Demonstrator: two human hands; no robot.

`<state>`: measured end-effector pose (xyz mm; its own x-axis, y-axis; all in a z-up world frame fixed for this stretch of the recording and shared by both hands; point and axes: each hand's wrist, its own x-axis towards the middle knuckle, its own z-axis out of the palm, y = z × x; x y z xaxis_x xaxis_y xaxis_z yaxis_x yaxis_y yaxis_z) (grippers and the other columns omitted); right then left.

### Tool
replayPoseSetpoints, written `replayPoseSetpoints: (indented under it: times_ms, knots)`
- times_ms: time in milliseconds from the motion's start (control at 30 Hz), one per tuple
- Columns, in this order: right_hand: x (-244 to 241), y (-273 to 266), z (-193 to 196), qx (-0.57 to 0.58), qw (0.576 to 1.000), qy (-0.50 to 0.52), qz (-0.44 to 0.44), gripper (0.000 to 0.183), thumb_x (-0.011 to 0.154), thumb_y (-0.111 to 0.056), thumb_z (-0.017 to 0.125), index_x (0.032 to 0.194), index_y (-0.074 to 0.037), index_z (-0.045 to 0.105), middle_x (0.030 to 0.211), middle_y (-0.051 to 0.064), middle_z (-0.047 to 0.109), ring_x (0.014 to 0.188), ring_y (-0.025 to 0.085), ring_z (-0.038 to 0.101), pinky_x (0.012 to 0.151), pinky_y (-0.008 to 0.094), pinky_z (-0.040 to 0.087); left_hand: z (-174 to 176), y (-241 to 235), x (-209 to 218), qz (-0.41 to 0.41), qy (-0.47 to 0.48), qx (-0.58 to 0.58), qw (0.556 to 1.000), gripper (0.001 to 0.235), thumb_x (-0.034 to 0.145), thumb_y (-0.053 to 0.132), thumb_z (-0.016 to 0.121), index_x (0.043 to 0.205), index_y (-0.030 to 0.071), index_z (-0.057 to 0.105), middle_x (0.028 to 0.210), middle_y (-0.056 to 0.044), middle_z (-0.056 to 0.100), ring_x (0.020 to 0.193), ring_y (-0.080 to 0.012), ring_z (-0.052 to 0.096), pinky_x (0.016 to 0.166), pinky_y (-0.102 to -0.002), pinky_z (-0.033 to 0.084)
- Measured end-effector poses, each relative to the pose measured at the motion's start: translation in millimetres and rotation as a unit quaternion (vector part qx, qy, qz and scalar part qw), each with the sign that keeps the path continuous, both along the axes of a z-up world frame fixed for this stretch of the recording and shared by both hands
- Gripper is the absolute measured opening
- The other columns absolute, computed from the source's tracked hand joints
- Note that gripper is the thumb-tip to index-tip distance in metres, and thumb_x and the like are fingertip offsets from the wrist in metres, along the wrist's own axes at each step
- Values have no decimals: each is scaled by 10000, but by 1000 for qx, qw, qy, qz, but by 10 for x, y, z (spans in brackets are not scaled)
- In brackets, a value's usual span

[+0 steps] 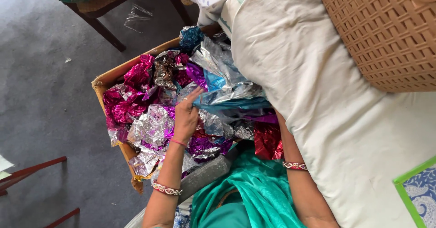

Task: The person picks a sheet of metallic foil from a basket, wraps it around a wooden block on the table, and presses and rolls the foil with a wooden roller to shape it around the block. The wrapped block is set aside with a previously wrapped one, and the person wipes wooden pieces with a cloth.

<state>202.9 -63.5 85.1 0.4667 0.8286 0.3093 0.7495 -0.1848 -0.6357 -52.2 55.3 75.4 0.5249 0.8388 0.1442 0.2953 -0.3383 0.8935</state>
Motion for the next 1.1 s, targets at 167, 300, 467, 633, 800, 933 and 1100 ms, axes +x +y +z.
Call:
replayPoseSetpoints:
  times_ms: [167,300,467,633,800,933,1100]
  knots:
    - [-83,51,252,29,991,-129,-6,627,980,-495,565,1276,53,629,1272,186,685,1217,283,612,1067,316,454,-228,48,-23,16,16,-149,989,345,1055,260,575,1314,113,751,902,-41,574,808,-160,496,717,-321,421]
    - [-211,118,488,51,972,-228,-14,644,984,-519,529,1243,59,646,1244,199,696,1200,286,618,1063,314,453,-501,157,-37,56,-114,-271,954,465,1119,466,579,1098,39,762,749,73,460,690,-76,398,632,-254,366]
    - [-419,244,819,77,932,-352,-25,677,989,-549,485,1200,67,668,1209,215,708,1179,289,625,1058,313,452,-239,152,185,65,-190,-309,930,409,1041,462,608,1139,81,721,858,75,602,767,-41,523,716,-237,472]
    - [-125,355,-137,-108,881,-461,-18,552,1017,-449,509,1239,36,648,1258,191,688,1189,298,629,1051,373,472,132,117,153,33,-231,-319,919,397,1026,435,638,1180,79,724,986,16,681,880,-73,620,814,-280,551]
    - [395,637,-1626,-400,721,-566,9,366,1062,-274,572,1318,-13,604,1351,149,648,1215,315,632,1040,474,510,185,309,-77,60,-247,-344,904,435,1001,432,641,1165,40,736,1000,-55,768,872,-146,719,766,-326,605]
    - [17,461,-1167,-345,795,-498,29,455,1024,-333,602,1339,-4,587,1361,180,631,1232,341,606,1048,477,486,-46,320,-79,51,-253,-382,887,393,993,411,654,1143,54,727,990,-33,762,846,-134,706,716,-317,590]
    - [-126,511,-708,-237,891,-384,46,612,961,-430,655,1373,12,560,1377,230,600,1261,385,564,1062,481,445,-658,341,58,67,-347,-399,846,360,1052,348,746,1155,10,678,1043,-24,700,898,-118,639,772,-300,522]
